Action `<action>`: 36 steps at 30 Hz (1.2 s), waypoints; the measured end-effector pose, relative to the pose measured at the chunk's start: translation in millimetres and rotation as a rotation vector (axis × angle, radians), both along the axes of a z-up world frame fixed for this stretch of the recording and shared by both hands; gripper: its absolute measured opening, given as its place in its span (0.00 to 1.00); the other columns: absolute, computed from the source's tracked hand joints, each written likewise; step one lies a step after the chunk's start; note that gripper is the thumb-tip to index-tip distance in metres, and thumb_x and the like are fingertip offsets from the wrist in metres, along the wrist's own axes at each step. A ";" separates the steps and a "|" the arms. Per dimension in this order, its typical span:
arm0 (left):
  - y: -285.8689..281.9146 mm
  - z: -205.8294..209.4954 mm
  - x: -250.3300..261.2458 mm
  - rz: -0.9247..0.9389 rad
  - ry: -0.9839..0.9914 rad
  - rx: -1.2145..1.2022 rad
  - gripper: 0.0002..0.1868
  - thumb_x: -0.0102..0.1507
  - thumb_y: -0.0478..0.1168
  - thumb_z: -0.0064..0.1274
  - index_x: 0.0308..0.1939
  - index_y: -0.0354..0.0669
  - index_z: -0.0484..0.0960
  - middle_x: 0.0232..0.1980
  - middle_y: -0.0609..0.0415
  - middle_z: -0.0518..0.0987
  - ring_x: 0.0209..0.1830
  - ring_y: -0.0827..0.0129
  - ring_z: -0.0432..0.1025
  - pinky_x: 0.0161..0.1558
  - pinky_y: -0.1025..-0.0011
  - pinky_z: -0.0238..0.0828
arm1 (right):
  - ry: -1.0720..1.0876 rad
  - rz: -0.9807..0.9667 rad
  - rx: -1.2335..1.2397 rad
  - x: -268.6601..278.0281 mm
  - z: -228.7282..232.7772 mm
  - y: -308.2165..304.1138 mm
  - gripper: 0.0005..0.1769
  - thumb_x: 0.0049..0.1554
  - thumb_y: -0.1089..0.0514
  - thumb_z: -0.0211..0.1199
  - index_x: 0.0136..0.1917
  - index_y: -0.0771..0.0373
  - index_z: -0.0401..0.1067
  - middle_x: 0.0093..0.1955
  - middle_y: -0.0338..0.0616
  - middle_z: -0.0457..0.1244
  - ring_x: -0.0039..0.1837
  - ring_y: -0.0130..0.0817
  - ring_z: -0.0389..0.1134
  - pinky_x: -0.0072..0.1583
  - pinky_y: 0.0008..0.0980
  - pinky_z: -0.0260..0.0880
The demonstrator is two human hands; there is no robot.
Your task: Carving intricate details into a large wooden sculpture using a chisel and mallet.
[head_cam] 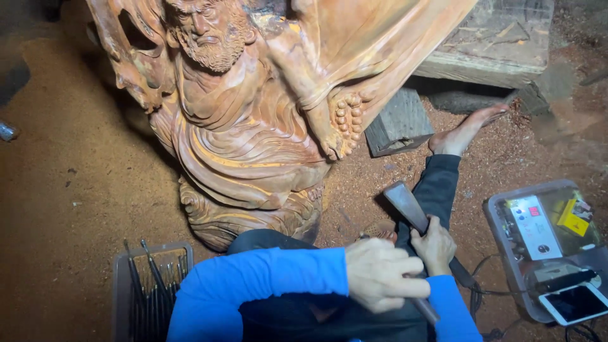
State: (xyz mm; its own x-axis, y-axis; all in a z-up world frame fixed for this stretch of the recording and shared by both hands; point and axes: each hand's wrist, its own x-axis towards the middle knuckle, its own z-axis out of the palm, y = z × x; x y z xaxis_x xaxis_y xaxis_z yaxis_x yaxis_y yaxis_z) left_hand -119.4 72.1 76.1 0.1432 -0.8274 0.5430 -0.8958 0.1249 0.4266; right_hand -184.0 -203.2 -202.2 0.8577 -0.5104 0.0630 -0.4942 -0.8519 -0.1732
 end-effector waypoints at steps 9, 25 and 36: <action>-43.3 -103.0 121.2 0.098 -0.370 -0.314 0.14 0.61 0.45 0.56 0.23 0.47 0.73 0.25 0.54 0.73 0.22 0.58 0.65 0.32 0.63 0.64 | 0.129 -0.044 -0.053 7.4 3.9 8.0 0.32 0.47 0.40 0.67 0.62 0.52 0.69 0.45 0.54 0.71 0.46 0.55 0.74 0.48 0.48 0.74; -38.3 -113.7 152.0 0.150 -0.363 -0.367 0.15 0.63 0.44 0.55 0.23 0.48 0.73 0.27 0.57 0.72 0.26 0.63 0.67 0.33 0.65 0.63 | 0.065 -0.150 0.141 -1.8 14.9 3.6 0.36 0.51 0.39 0.68 0.67 0.56 0.68 0.49 0.56 0.72 0.49 0.58 0.74 0.50 0.48 0.72; -18.0 -97.0 152.0 0.075 -0.252 -0.338 0.15 0.61 0.46 0.56 0.24 0.48 0.71 0.28 0.54 0.69 0.27 0.60 0.65 0.38 0.64 0.62 | -0.362 0.880 0.001 32.2 155.5 24.8 0.16 0.39 0.56 0.70 0.40 0.63 0.70 0.50 0.46 0.71 0.34 0.37 0.63 0.38 0.34 0.67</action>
State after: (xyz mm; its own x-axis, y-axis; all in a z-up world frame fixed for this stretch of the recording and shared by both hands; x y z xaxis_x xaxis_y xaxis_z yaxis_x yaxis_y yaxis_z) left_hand 32.6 54.1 -20.9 0.0245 -0.5888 0.8079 -0.9787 0.1508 0.1396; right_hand -151.9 -178.4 -46.7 0.8627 0.3089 0.4003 0.4083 -0.8927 -0.1910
